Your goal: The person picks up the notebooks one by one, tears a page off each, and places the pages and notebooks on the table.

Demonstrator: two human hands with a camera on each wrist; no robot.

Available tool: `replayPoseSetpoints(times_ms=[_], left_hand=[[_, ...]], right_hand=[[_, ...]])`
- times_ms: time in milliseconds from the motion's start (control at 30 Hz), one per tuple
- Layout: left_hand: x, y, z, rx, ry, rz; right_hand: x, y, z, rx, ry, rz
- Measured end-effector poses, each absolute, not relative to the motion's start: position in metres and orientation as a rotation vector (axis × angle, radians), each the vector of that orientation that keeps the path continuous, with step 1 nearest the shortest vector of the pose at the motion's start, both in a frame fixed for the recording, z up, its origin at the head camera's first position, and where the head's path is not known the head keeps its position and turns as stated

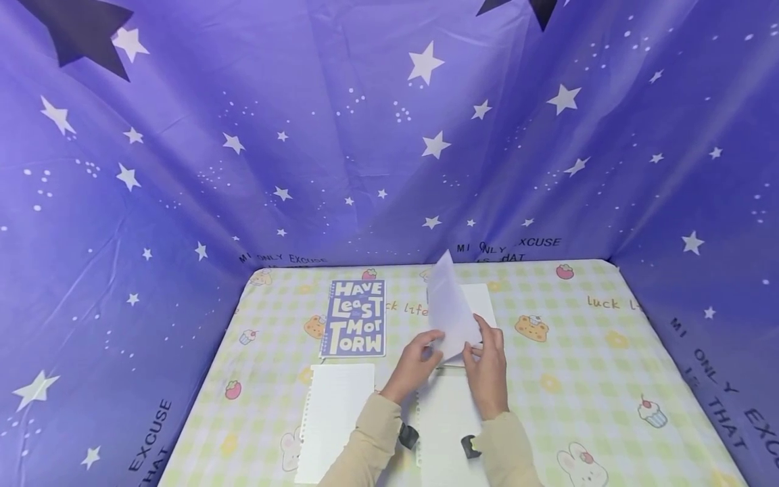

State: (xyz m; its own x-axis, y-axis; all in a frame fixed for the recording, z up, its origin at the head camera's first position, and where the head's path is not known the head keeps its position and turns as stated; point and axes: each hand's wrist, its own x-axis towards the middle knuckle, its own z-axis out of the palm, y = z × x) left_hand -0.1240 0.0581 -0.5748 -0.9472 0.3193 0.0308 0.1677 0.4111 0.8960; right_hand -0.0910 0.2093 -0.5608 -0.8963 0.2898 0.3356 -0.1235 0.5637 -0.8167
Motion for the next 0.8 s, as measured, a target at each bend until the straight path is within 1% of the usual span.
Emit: replayPoseSetpoints(times_ms=[267,567,800], left_hand=[[-0.125,0.063,-0.574,0.525,2.590,1.409],[-0.124,0.069,-0.577,0.607,2.662,1.157],[-0.121,0.069,-0.582,0.654,2.699,1.025]], right_hand=[[-0.091,0.223,-0.565,-0.221,-2.341,1.292],[-0.090,0.238,-0.575,-0.411,-2.438,1.238],[-0.086,0.245,-0.586,-0.451,-2.495,1.273]])
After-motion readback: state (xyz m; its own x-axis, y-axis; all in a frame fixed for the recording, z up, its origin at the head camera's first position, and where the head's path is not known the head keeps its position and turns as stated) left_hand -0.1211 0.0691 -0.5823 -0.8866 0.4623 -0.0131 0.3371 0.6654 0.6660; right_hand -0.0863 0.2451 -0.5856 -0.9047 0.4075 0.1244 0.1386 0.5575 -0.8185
